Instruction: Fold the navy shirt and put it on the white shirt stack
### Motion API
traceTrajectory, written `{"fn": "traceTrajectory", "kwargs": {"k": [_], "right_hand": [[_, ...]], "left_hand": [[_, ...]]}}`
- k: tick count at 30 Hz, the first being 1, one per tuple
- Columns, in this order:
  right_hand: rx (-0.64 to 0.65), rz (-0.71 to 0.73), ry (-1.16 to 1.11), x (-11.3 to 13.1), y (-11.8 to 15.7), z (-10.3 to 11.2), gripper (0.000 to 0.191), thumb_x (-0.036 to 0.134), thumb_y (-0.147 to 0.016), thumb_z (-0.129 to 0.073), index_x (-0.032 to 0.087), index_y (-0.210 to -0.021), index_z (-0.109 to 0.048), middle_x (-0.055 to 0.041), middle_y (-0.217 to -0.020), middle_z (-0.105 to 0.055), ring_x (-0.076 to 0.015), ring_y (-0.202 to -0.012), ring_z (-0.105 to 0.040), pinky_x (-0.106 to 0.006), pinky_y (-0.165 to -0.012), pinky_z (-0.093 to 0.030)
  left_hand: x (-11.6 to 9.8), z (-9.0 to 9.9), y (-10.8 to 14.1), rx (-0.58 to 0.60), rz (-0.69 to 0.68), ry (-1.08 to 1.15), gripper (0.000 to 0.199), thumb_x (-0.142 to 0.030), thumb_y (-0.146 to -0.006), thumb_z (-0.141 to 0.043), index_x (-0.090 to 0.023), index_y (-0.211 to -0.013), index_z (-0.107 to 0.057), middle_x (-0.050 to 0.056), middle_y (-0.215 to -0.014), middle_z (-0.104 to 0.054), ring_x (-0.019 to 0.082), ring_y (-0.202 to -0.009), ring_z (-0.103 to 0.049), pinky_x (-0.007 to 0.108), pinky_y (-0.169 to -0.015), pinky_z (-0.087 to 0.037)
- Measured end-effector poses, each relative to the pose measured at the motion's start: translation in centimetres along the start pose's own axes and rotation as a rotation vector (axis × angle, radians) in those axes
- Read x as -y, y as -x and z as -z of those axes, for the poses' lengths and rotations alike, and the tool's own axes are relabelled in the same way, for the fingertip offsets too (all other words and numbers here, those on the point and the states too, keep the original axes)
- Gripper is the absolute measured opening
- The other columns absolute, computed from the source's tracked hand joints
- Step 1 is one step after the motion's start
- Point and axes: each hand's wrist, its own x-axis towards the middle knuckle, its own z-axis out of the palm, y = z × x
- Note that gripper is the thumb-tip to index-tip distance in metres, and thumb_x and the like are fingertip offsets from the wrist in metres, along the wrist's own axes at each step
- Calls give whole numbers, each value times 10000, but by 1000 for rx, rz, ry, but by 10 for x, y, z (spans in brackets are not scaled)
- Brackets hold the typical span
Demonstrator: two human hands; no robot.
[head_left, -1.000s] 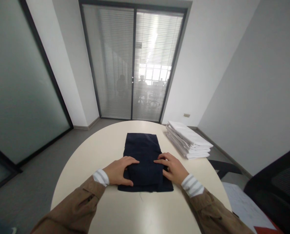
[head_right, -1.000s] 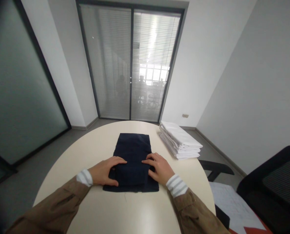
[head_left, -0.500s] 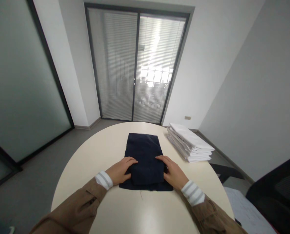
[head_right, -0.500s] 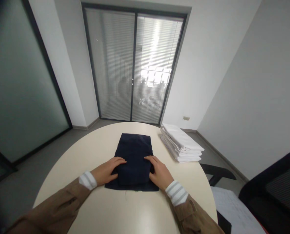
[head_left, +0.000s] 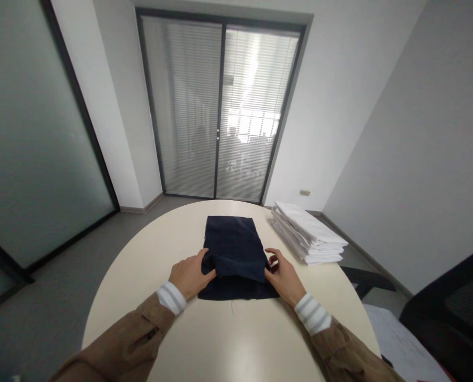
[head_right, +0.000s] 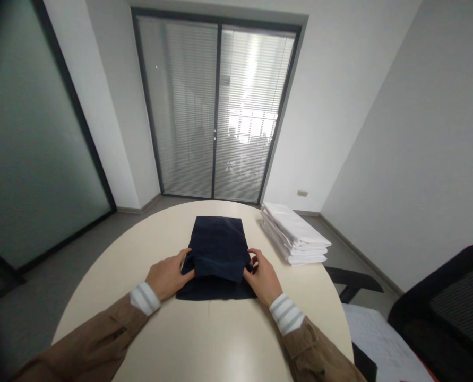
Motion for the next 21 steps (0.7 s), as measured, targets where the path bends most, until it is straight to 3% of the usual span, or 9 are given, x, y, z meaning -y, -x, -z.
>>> {"fn": "traceTrajectory", "kwargs": {"k": [6,9,12,17,21], "right_hand": [[57,-81,-26,-2,0,2,462,494,-883,-557,222,-1257,-552,44,-634,-586,-178,-589,-617,-300,-614,-470],[119,-121,-146,-4,0,1,482,512,-918,-479,226,-1299,-550,36,-658,-606,-165,-583,-624,-289,-591,-485],[143,-208,-313,-5,0,-2,511,581,-929,-400,217,-1230,-594,4,-764,-611,-162,-625,-632,-274,-536,-483],[177,-205,-384,-8,-2,-8,527,636,-781,-665,211,-1082,-578,48,-708,-547,-137,-630,-571,-268,-583,-473],[187,-215,-390,-11,-3,-10,547,624,-696,-751,195,-976,-561,76,-610,-515,-107,-541,-480,-241,-529,-350]], "left_hand": [[5,-6,-3,5,8,249,423,-484,-838,-622,-287,-1213,-639,30,-880,-714,252,-806,-676,339,-744,-455],[7,-14,-6,31,36,463,367,-467,-901,-530,-226,-1160,-631,30,-857,-681,200,-705,-657,307,-684,-475],[8,-23,-9,68,135,679,435,-570,-900,-513,-188,-1084,-609,28,-872,-638,143,-545,-609,277,-552,-475],[8,-33,-9,74,239,877,562,-528,-692,-777,-167,-1066,-564,21,-854,-622,156,-618,-634,258,-513,-491],[9,-35,-10,88,270,1003,506,-560,-658,-788,-174,-904,-572,-18,-682,-598,164,-629,-630,267,-560,-490]]}}
